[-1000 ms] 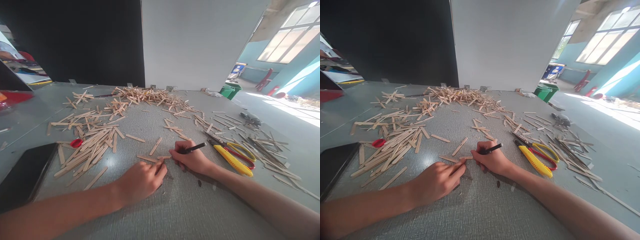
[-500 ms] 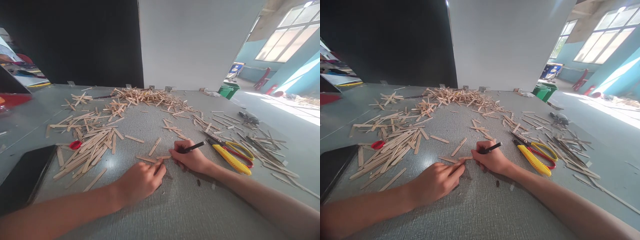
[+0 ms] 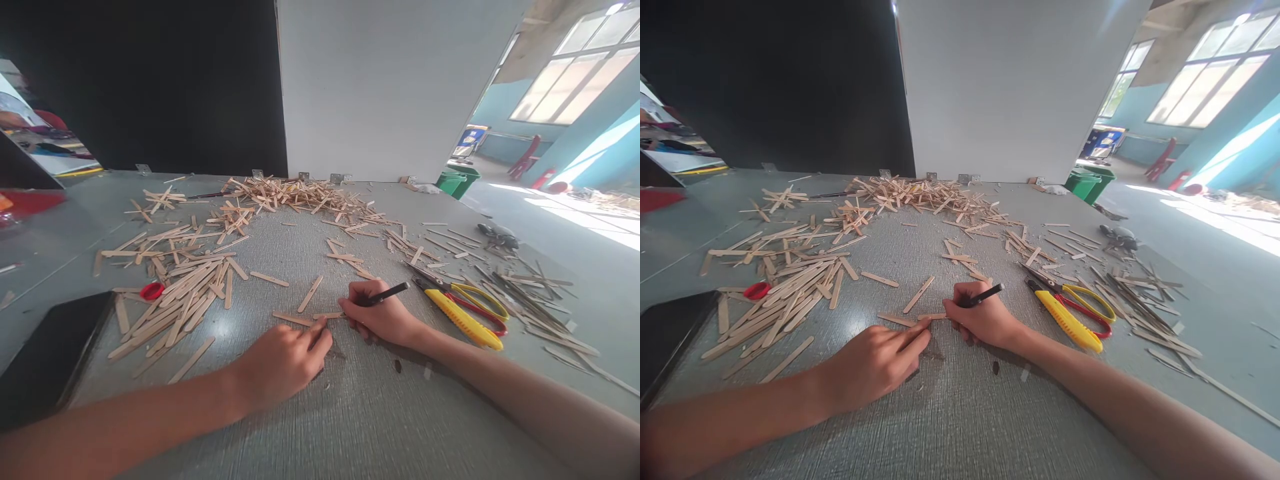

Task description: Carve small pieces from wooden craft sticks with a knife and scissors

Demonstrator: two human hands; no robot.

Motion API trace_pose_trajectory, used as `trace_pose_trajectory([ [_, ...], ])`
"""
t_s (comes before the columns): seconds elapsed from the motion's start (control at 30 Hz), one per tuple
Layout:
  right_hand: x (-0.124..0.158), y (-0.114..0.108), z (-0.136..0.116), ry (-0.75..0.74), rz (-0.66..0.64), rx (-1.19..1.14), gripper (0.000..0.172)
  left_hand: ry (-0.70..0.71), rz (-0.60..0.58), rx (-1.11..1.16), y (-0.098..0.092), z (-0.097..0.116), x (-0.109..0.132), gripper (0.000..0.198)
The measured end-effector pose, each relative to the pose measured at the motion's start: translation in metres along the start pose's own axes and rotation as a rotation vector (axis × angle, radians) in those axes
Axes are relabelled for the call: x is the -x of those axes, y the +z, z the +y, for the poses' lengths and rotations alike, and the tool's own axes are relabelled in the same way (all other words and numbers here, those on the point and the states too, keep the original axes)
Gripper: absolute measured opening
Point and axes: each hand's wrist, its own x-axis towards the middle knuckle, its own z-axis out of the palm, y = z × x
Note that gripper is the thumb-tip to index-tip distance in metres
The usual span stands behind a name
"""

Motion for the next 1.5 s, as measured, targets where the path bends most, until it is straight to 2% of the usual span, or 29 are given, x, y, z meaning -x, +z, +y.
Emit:
trace_pose_trajectory([
  [0.97,0.0002,0.0014,0.0043,-0.065,0.002,-0.012,0.039,0.004,0.014,0.019,0.0023,-0.0006,0.0003,0.035],
  [1.5,-0.0011,-0.0001,0.0025,-0.029,0.027,0.046,0.035,0.003,0.021,0.008,0.0014,-0.0004,0.0006,0.036],
])
